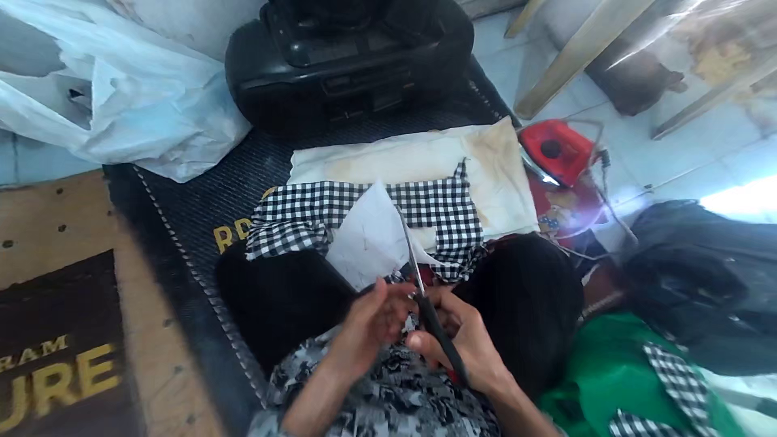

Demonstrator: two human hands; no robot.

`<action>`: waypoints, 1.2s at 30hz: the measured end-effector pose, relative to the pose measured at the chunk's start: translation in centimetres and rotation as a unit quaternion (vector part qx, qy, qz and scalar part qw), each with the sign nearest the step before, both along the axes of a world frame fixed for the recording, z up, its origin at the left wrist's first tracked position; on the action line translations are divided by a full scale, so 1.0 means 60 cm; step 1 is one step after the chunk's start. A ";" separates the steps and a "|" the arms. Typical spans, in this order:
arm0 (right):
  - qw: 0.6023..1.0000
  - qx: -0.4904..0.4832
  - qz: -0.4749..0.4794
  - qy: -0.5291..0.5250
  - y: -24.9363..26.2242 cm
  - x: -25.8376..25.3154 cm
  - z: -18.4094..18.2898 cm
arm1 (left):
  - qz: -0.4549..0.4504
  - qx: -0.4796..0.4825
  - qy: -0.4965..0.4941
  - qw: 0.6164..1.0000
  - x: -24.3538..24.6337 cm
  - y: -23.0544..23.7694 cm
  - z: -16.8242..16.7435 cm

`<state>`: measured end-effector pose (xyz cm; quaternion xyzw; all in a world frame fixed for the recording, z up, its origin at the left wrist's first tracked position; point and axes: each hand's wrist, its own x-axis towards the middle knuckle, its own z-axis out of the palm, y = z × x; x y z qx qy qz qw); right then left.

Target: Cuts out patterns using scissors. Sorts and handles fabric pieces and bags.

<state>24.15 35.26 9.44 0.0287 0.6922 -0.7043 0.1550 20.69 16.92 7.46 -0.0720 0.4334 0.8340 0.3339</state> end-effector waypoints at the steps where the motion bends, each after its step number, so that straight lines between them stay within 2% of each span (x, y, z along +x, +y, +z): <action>1: 1.000 -0.016 0.000 0.008 -0.004 0.004 0.003 | 0.033 0.080 -0.023 0.996 0.000 0.012 -0.005; 3: 0.998 -0.052 -0.003 0.020 -0.007 0.014 0.006 | 0.114 0.199 -0.075 0.970 -0.003 0.032 0.002; 5: 0.997 -0.074 -0.004 0.022 -0.007 0.020 0.008 | 0.185 0.220 -0.089 0.954 -0.005 0.041 0.013; 9: 0.996 -0.082 0.004 0.025 -0.006 0.026 0.002 | 0.288 0.063 0.025 0.955 -0.014 0.034 0.035; 12: 0.996 -0.074 0.022 0.039 -0.011 0.028 -0.005 | 0.313 0.042 0.093 0.944 -0.031 0.023 0.052; 16: 0.997 -0.035 0.041 0.054 -0.018 0.028 -0.013 | 0.298 0.144 0.019 0.943 -0.061 0.012 0.069; 18: 0.997 -0.024 0.049 0.061 -0.015 0.029 -0.016 | 0.285 0.162 0.007 0.945 -0.070 0.008 0.067; 20: 0.997 -0.018 0.054 0.061 -0.011 0.030 -0.015 | 0.274 0.111 0.043 0.954 -0.073 0.002 0.066; 22: 0.997 -0.009 0.059 0.054 -0.003 0.027 -0.013 | 0.262 0.019 0.111 0.958 -0.076 -0.008 0.068; 27: 0.995 0.022 0.087 0.052 0.015 0.019 -0.013 | 0.208 -0.144 0.233 0.939 -0.079 -0.040 0.086; 31: 0.991 0.025 0.125 0.040 0.029 0.014 -0.012 | 0.159 -0.194 0.312 0.916 -0.087 -0.058 0.094; 36: 0.987 0.023 0.155 0.037 0.042 0.006 -0.008 | 0.125 -0.212 0.342 0.907 -0.091 -0.066 0.103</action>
